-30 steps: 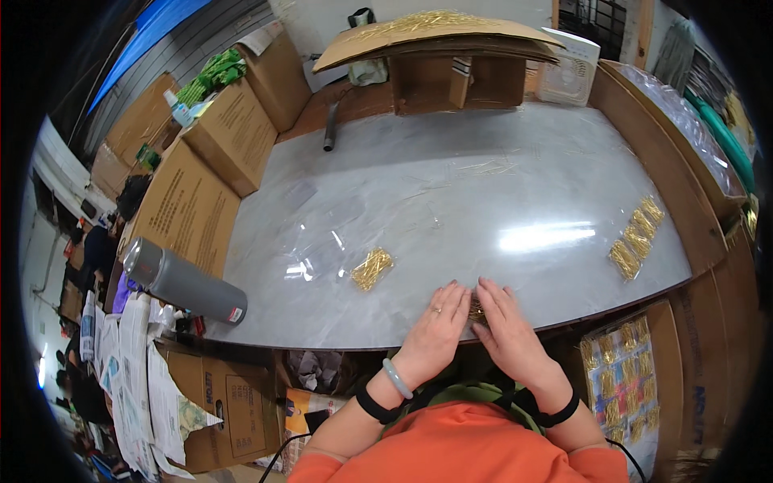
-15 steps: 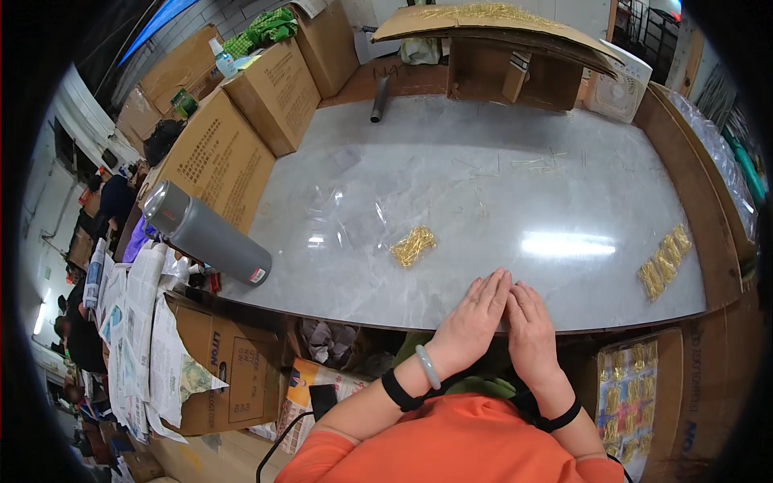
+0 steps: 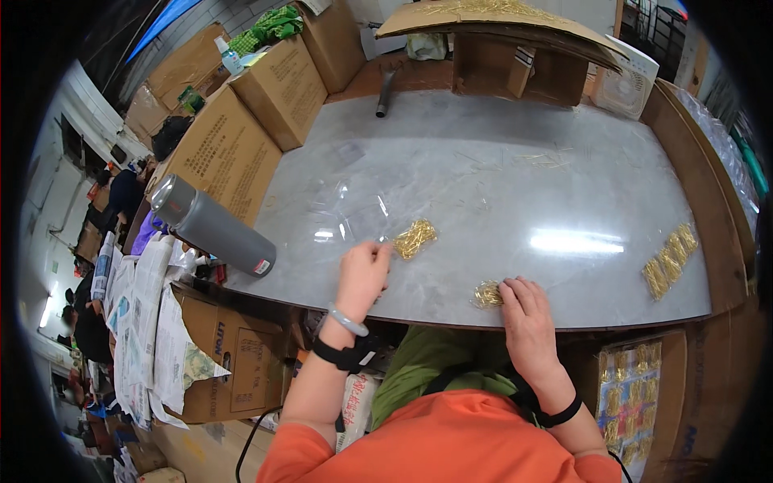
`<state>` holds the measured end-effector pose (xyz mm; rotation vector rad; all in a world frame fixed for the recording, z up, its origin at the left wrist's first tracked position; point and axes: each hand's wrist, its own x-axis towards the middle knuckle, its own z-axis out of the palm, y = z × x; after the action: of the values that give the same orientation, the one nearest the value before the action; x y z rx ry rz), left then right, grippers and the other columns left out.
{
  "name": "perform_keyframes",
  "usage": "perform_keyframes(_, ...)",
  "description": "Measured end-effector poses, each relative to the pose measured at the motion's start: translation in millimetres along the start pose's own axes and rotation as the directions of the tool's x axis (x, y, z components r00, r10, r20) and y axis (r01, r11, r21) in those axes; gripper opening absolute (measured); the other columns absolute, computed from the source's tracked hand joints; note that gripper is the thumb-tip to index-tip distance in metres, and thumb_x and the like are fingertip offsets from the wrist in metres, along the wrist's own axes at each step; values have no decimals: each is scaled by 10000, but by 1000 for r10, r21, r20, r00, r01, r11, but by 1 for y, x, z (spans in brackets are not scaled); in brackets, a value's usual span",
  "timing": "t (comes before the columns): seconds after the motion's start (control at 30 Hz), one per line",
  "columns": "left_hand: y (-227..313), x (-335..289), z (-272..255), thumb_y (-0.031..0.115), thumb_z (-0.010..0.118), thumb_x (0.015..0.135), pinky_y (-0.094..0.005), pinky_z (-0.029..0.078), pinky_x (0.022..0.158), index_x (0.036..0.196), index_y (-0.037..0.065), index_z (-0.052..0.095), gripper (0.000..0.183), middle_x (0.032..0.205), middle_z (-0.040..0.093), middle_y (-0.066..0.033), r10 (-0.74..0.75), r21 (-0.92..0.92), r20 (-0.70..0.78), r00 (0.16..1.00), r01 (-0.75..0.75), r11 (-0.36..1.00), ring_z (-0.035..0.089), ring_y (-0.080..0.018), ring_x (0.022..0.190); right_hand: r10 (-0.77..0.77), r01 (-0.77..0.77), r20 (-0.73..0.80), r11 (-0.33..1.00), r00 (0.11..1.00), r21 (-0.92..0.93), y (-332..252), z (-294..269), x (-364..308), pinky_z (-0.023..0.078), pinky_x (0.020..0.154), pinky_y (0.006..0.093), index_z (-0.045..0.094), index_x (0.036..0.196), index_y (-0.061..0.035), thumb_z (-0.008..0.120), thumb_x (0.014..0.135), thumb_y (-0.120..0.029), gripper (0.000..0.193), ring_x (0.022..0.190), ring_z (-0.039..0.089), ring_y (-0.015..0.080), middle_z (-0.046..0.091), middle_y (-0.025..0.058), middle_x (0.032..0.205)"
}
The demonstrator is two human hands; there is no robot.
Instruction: Manually sort and organize small gold-colored metal pins into plastic bags.
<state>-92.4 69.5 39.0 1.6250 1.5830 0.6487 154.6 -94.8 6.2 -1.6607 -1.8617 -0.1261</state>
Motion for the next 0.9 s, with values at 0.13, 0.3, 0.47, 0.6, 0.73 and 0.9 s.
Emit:
perform_keyframes(0.13,1,5,8,198,611,1017,-281,504,435,1003,-63,642,264,798,656,-104,3,-146,26,1000,1,989,620,-137,530,12,-12,-9,1000,1000,11,2,3,-2,454,1079,472,621,1236,35,637,831,56,406,1251,551,390,606,166,1280)
perform_keyframes(0.3,-18,-25,18,152,574,1032,-294,611,615,1008,-43,593,197,912,638,-103,66,-579,45,997,-28,815,670,-168,705,-7,7,-32,1000,999,5,0,2,1,481,1040,467,637,1195,36,640,830,57,366,1216,572,383,613,159,1260)
perform_keyframes(0.47,-26,-99,5,102,544,1043,-395,665,765,988,-14,572,132,1043,614,-89,44,-701,386,921,262,663,678,-197,924,10,-9,-22,1000,1000,8,4,-2,1,503,1006,455,637,1202,22,644,835,48,368,1188,588,378,622,152,1238)
perform_keyframes(0.6,-54,-137,14,98,534,1058,-447,651,879,1031,-11,575,120,1115,572,-79,-2,-555,681,733,517,652,635,-164,1004,8,-8,-9,1000,1000,4,-1,0,1,505,1001,447,630,1208,20,637,840,46,369,1187,589,376,622,148,1235)
perform_keyframes(0.73,-63,-126,48,106,525,1065,-438,649,894,1011,-5,557,128,1021,548,-54,33,-620,662,749,522,586,621,-137,969,-68,67,20,997,998,46,-3,1,4,506,1001,447,625,1210,22,635,825,29,386,1190,589,376,619,152,1229)
perform_keyframes(0.9,-48,-124,64,137,496,1086,-423,646,879,1014,12,546,153,998,574,-61,72,-712,608,791,503,490,638,-145,924,-199,185,100,973,975,135,-23,-2,-20,504,1019,439,651,1173,19,640,796,-32,380,1208,585,348,610,149,1233)
